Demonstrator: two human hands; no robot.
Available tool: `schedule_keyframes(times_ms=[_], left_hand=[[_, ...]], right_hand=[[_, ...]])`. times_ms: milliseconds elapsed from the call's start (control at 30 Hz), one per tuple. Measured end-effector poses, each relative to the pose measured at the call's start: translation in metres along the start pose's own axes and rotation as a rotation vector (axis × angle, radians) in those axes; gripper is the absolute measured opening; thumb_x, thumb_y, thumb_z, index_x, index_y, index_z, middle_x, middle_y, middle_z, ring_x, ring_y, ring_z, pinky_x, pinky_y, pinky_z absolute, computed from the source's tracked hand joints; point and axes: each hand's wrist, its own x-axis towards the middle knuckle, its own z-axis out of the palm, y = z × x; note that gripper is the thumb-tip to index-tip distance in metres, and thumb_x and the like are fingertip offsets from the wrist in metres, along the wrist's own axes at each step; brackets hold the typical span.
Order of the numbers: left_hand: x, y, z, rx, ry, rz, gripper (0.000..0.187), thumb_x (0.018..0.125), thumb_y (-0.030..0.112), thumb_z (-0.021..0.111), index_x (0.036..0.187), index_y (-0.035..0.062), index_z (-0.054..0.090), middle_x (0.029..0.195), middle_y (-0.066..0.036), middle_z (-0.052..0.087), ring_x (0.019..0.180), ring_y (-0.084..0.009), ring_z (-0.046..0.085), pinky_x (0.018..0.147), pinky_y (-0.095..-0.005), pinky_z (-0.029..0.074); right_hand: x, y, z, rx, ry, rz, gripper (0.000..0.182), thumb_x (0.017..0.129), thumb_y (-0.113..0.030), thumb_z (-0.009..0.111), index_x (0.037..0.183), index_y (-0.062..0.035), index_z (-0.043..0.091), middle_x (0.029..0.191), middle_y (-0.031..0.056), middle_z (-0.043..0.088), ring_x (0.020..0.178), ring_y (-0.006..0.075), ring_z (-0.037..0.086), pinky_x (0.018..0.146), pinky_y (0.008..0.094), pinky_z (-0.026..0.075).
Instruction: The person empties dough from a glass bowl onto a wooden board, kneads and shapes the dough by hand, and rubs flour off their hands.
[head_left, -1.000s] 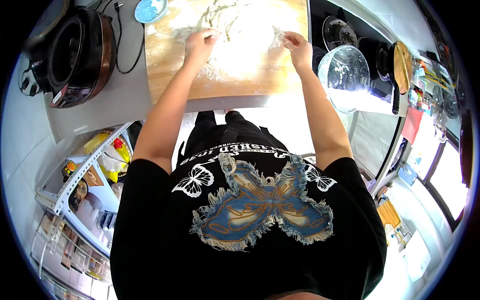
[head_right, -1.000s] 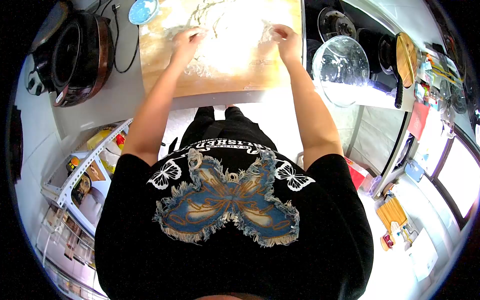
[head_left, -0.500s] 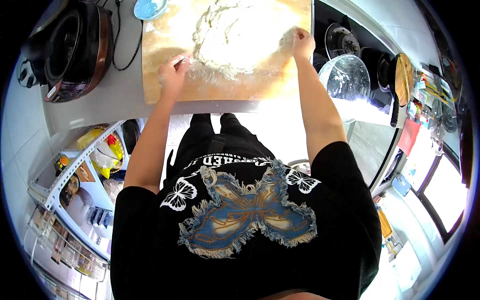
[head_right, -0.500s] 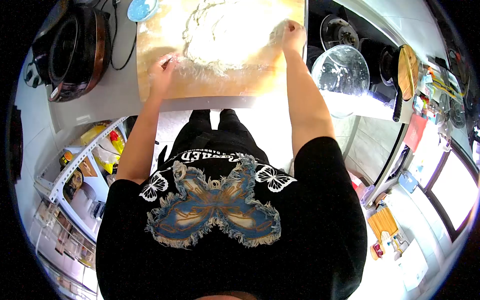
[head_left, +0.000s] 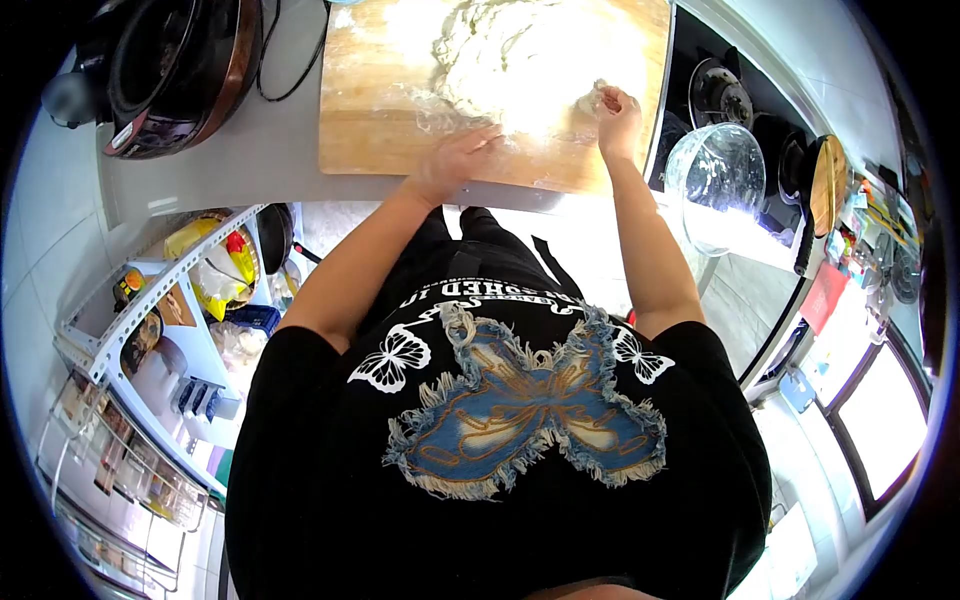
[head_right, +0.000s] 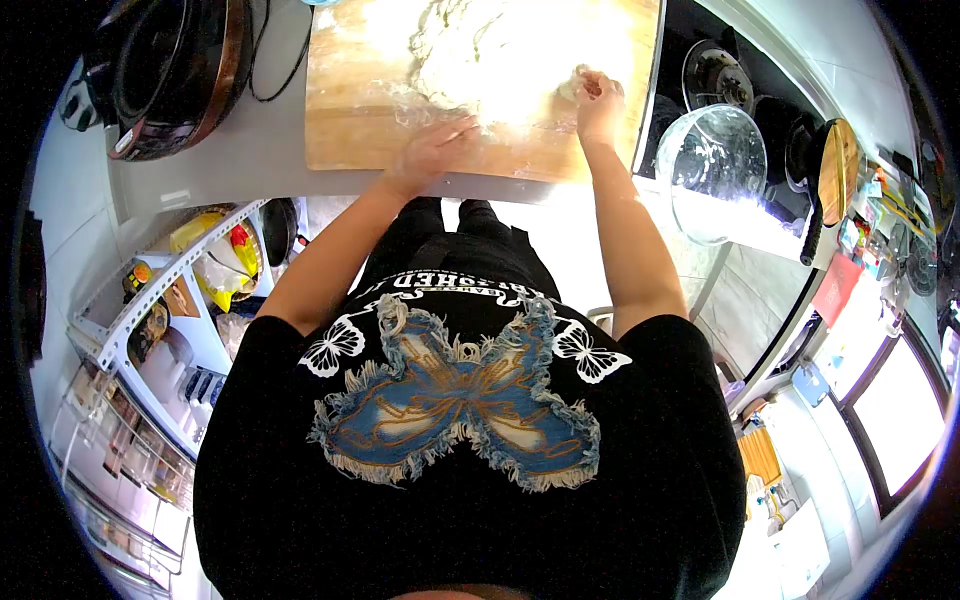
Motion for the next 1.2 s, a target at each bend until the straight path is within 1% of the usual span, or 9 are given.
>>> schedule_keyframes(times_ms=[133,367,433,567,767,900,967,1100,1200], left_hand=[[0.021,0.017,0.012,0.302,0.003,0.174,0.026,0.09,0.011,0.056,0.113,0.0082,0.069,0.126,-0.003,0.066,0.119,-0.0224,0.061,0.1,-0.0344,0.052],[-0.017,-0.043,0.001,0.057,-0.239,0.252,0.016,0.086,0.008,0.059,0.099,0.0063,0.069,0.116,-0.007,0.068,0.109,-0.026,0.064,0.089,-0.0336,0.055],[-0.033,-0.058,-0.008,-0.004,-0.092,0.071,0.031,0.088,0.012,0.062,0.119,0.0072,0.066,0.12,-0.011,0.069,0.106,-0.03,0.065,0.098,-0.0389,0.051],[-0.038,-0.066,-0.022,0.123,0.155,-0.176,0.029,0.085,0.009,0.061,0.113,0.0072,0.069,0.118,-0.011,0.066,0.103,-0.0304,0.063,0.088,-0.0378,0.053],[-0.018,-0.036,-0.025,0.241,0.325,-0.349,0.038,0.086,0.008,0.066,0.124,0.0104,0.066,0.131,-0.013,0.062,0.111,-0.0324,0.062,0.097,-0.0435,0.049],[-0.036,-0.033,-0.004,0.036,0.206,-0.126,0.026,0.087,0.006,0.065,0.112,0.0051,0.071,0.118,-0.013,0.068,0.108,-0.0357,0.063,0.097,-0.0395,0.05],[-0.04,-0.04,0.008,-0.241,0.243,-0.414,0.018,0.087,0.004,0.065,0.104,0.0021,0.072,0.11,-0.013,0.07,0.103,-0.0336,0.066,0.092,-0.0371,0.052],[-0.005,-0.027,-0.017,-0.088,0.19,-0.521,0.021,0.083,0.0,0.066,0.102,0.0057,0.074,0.098,-0.014,0.072,0.092,-0.0325,0.068,0.082,-0.0385,0.055],[0.029,-0.005,-0.036,-0.364,0.42,-0.605,0.015,0.085,0.002,0.066,0.098,0.0019,0.073,0.099,-0.014,0.073,0.091,-0.0246,0.069,0.08,-0.0352,0.054]], right_hand=[[-0.021,0.002,0.0,-0.096,0.049,-0.131,0.027,0.081,0.003,0.069,0.107,-0.0038,0.073,0.101,0.0122,0.065,0.091,0.0214,0.067,0.082,0.0294,0.055],[-0.046,0.002,0.01,-0.063,0.097,-0.12,0.011,0.08,0.001,0.07,0.088,-0.0052,0.074,0.091,0.0084,0.066,0.076,0.0216,0.066,0.073,0.0316,0.055],[-0.053,-0.013,0.018,-0.002,0.031,-0.043,0.012,0.08,0.002,0.07,0.089,-0.0053,0.075,0.093,0.0088,0.069,0.079,0.0198,0.067,0.076,0.0304,0.056],[-0.064,-0.023,0.039,0.557,-0.084,0.11,0.021,0.081,0.004,0.071,0.1,-0.0017,0.073,0.102,0.0086,0.07,0.088,0.0165,0.068,0.085,0.0275,0.055],[-0.081,-0.03,0.05,0.219,0.014,0.074,0.03,0.079,0.007,0.07,0.108,-0.0011,0.07,0.106,0.0095,0.065,0.091,0.0189,0.066,0.085,0.0306,0.056],[-0.117,-0.07,0.087,0.337,-0.196,0.026,0.031,0.078,0.005,0.066,0.108,-0.0037,0.069,0.103,0.01,0.066,0.088,0.0204,0.067,0.083,0.0305,0.055],[-0.119,-0.081,0.094,0.405,-0.294,0.116,0.024,0.084,0.004,0.069,0.108,0.0002,0.068,0.1,0.0074,0.068,0.092,0.0163,0.067,0.087,0.0285,0.054],[-0.114,-0.109,0.081,0.62,-0.363,0.393,0.017,0.086,0.006,0.067,0.103,0.0011,0.067,0.096,0.0071,0.068,0.092,0.0164,0.067,0.087,0.0302,0.055],[-0.097,-0.136,0.058,1.174,-0.284,0.474,0.016,0.093,0.004,0.057,0.106,0.0033,0.066,0.107,0.0132,0.068,0.101,0.0216,0.066,0.094,0.0364,0.056]])
